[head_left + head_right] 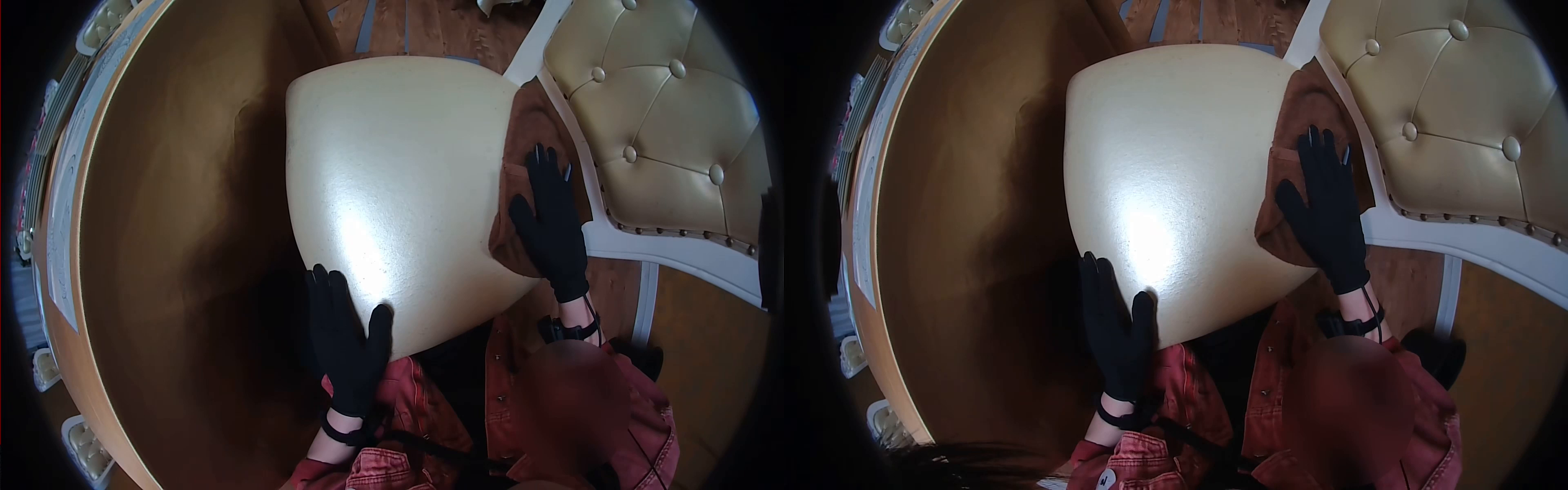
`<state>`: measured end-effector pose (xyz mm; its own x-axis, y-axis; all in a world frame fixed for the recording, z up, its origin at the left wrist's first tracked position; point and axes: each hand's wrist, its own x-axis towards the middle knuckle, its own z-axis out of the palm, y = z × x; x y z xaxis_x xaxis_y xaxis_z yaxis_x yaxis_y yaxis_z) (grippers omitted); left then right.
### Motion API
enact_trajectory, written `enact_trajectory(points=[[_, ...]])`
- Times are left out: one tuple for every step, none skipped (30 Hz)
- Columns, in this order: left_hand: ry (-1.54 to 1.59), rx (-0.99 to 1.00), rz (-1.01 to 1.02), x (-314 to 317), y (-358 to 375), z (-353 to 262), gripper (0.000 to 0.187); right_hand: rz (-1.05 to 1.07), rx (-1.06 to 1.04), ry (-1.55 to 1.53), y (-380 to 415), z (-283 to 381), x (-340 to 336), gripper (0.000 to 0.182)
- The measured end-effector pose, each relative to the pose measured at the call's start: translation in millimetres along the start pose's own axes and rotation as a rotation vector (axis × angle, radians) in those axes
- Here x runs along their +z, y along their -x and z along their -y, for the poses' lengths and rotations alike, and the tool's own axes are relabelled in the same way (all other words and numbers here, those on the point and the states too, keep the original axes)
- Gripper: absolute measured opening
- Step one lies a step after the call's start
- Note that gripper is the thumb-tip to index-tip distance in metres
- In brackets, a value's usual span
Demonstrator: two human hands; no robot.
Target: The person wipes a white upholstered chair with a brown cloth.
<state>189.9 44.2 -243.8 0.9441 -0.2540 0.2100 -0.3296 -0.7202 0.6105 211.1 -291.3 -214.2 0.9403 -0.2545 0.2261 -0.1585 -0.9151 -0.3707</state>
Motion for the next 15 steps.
enact_trajectory(points=[[0.000,0.000,0.000,-0.1,-0.2,-0.1,0.080,0.003,0.005,0.000,-0.4,0.5,-0.2,0.069],[0.009,-0.001,-0.004,-0.1,-0.4,-0.4,0.077,0.006,0.009,0.000,-0.8,0.8,-0.4,0.069],[0.019,-0.003,-0.008,0.0,-0.4,-0.8,0.074,0.010,0.014,0.000,-1.0,1.0,-0.5,0.069],[0.029,-0.004,-0.012,0.0,-0.6,-1.2,0.071,0.011,0.014,0.000,-1.1,0.1,0.1,0.069],[0.029,-0.005,-0.011,-0.1,-0.7,-1.8,0.071,0.002,-0.002,0.009,-0.8,-1.8,1.1,0.069],[0.035,-0.008,-0.011,-0.3,-0.9,-2.5,0.072,-0.007,-0.018,0.018,-0.3,-3.8,2.1,0.069],[0.041,-0.012,-0.012,-0.5,-1.2,-3.2,0.072,-0.017,-0.035,0.027,-0.1,-4.8,2.5,0.069],[0.046,-0.016,-0.013,-0.6,-1.3,-3.3,0.072,-0.016,-0.034,0.027,-0.1,-4.5,2.5,0.069],[0.046,-0.016,-0.013,-0.6,-1.1,-2.8,0.072,-0.011,-0.023,0.023,-0.3,-3.7,2.5,0.069],[0.039,-0.014,-0.014,-0.2,-0.6,-2.2,0.072,-0.004,-0.013,0.021,-0.3,-2.9,2.3,0.069],[0.033,-0.012,-0.015,0.1,-0.2,-1.7,0.072,0.002,-0.001,0.018,-0.2,-2.3,2.1,0.069],[0.026,-0.009,-0.016,0.4,-0.1,-1.4,0.073,0.002,-0.002,0.018,-0.6,-1.9,1.8,0.069],[0.027,-0.010,-0.016,0.3,-0.1,-1.3,0.073,0.012,0.012,0.012,-0.6,-1.5,1.6,0.069],[0.034,-0.012,-0.016,0.1,-0.3,-1.2,0.073,0.021,0.027,0.006,-0.7,-1.1,1.5,0.069],[0.041,-0.015,-0.015,0.1,-0.7,-1.2,0.073,0.030,0.041,-0.001,-0.7,-1.1,1.5,0.069]])
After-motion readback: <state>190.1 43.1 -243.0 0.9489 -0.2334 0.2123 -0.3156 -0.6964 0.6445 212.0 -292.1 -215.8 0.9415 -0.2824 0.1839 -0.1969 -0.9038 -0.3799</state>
